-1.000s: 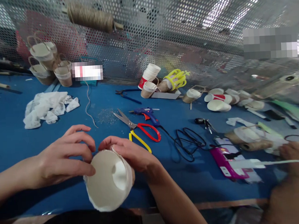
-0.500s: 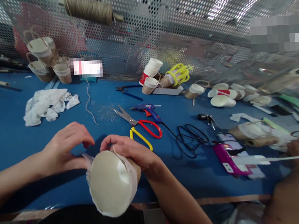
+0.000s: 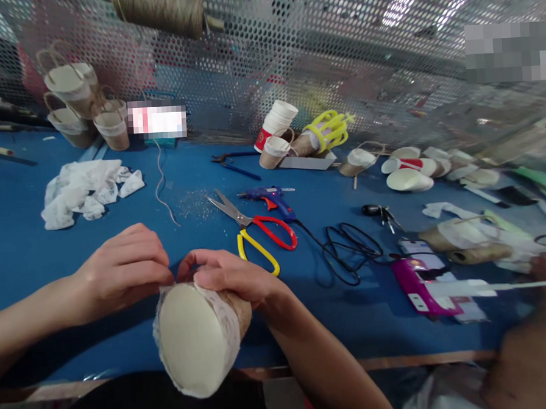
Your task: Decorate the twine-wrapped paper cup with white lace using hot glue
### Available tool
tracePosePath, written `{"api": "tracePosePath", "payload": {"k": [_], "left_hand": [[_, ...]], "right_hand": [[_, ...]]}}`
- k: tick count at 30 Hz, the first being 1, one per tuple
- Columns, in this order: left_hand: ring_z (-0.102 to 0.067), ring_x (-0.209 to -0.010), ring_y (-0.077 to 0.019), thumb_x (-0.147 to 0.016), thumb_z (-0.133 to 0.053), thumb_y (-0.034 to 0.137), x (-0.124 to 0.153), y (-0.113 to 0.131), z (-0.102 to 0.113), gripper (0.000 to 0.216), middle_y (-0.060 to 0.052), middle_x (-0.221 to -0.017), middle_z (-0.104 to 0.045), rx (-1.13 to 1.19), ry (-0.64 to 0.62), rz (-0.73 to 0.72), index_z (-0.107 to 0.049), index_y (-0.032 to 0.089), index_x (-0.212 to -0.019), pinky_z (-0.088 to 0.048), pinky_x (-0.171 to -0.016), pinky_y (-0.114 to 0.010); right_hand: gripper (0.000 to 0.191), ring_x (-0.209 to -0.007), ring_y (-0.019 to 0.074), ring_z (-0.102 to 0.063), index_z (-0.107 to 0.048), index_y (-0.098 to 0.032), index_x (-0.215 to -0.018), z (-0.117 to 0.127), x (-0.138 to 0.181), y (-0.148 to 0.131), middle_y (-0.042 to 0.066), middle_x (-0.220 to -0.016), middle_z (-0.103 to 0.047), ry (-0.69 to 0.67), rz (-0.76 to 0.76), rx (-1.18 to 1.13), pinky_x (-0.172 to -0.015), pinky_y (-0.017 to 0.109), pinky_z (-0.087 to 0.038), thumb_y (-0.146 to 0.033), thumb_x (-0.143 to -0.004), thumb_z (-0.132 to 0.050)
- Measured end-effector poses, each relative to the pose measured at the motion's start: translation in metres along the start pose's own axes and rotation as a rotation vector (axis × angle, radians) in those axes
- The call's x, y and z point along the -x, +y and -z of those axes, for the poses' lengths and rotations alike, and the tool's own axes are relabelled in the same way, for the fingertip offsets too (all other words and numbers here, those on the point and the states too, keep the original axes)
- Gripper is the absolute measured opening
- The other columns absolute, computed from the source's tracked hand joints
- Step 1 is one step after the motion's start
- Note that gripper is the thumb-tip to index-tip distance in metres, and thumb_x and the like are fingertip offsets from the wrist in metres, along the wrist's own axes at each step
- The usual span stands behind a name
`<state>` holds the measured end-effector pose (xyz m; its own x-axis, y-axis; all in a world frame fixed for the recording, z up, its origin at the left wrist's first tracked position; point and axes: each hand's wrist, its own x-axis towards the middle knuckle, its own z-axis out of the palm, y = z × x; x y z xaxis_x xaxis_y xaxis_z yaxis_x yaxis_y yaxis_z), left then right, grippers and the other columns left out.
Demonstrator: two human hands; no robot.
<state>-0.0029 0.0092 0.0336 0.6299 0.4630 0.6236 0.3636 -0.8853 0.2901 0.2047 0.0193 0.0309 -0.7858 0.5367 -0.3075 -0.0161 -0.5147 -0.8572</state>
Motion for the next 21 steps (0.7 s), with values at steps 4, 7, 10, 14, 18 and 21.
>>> {"api": "tracePosePath", "payload": {"k": [4, 7, 10, 14, 18, 21], "left_hand": [[-0.056, -0.070, -0.0137, -0.089, -0.046, 0.018, -0.001, 0.000, 0.002, 0.016, -0.004, -0.075, -0.065, 0.039, 0.029, -0.001, -0.059, 0.019, -0.079, -0.041, -0.067, -0.029], [-0.058, -0.072, -0.0142, -0.088, -0.048, 0.018, -0.001, 0.001, 0.002, 0.013, -0.005, -0.078, -0.066, 0.116, 0.047, 0.001, -0.060, 0.018, -0.083, -0.044, -0.068, -0.029], [-0.059, -0.071, -0.0143, -0.088, -0.049, 0.018, -0.002, 0.003, 0.004, 0.012, -0.007, -0.078, -0.067, 0.203, 0.001, 0.049, -0.061, 0.015, -0.085, -0.046, -0.067, -0.028], [-0.059, -0.066, -0.0123, -0.084, -0.054, 0.018, -0.003, 0.010, 0.007, 0.009, -0.005, -0.072, -0.065, 0.319, -0.076, 0.204, -0.060, 0.013, -0.082, -0.048, -0.061, -0.022], [-0.055, -0.055, -0.0083, -0.082, -0.057, 0.019, -0.005, 0.016, 0.013, 0.011, 0.000, -0.065, -0.063, 0.430, -0.232, 0.405, -0.060, 0.014, -0.073, -0.043, -0.053, -0.017], [-0.057, -0.059, -0.0082, -0.082, -0.055, 0.018, -0.009, 0.019, 0.018, 0.012, -0.001, -0.068, -0.064, 0.560, -0.332, 0.518, -0.062, 0.013, -0.073, -0.044, -0.056, -0.017]], "right_hand": [[0.049, -0.059, 0.0085, -0.047, -0.058, -0.014, -0.089, 0.004, -0.005, 0.001, 0.000, -0.074, -0.056, -0.024, -0.056, 0.044, -0.050, 0.021, -0.033, -0.051, -0.059, -0.070], [0.051, -0.062, 0.0094, -0.050, -0.058, -0.015, -0.088, 0.005, -0.008, 0.002, 0.000, -0.077, -0.057, -0.027, -0.056, 0.064, -0.053, 0.021, -0.035, -0.052, -0.056, -0.071], [0.051, -0.064, 0.0095, -0.049, -0.059, -0.016, -0.086, 0.004, -0.009, 0.002, 0.000, -0.077, -0.056, -0.023, -0.065, 0.085, -0.055, 0.022, -0.037, -0.053, -0.053, -0.073], [0.056, -0.073, 0.0122, -0.050, -0.059, -0.017, -0.085, 0.000, -0.009, 0.003, 0.001, -0.082, -0.056, -0.026, -0.093, 0.129, -0.064, 0.025, -0.041, -0.055, -0.048, -0.075], [0.056, -0.071, 0.0113, -0.050, -0.058, -0.015, -0.086, -0.001, -0.011, 0.005, 0.001, -0.080, -0.055, -0.079, -0.096, 0.117, -0.060, 0.023, -0.041, -0.053, -0.050, -0.076], [0.053, -0.068, 0.0094, -0.049, -0.057, -0.015, -0.086, 0.001, -0.012, 0.006, 0.000, -0.076, -0.055, -0.100, -0.107, 0.114, -0.056, 0.021, -0.039, -0.050, -0.052, -0.076]]}}
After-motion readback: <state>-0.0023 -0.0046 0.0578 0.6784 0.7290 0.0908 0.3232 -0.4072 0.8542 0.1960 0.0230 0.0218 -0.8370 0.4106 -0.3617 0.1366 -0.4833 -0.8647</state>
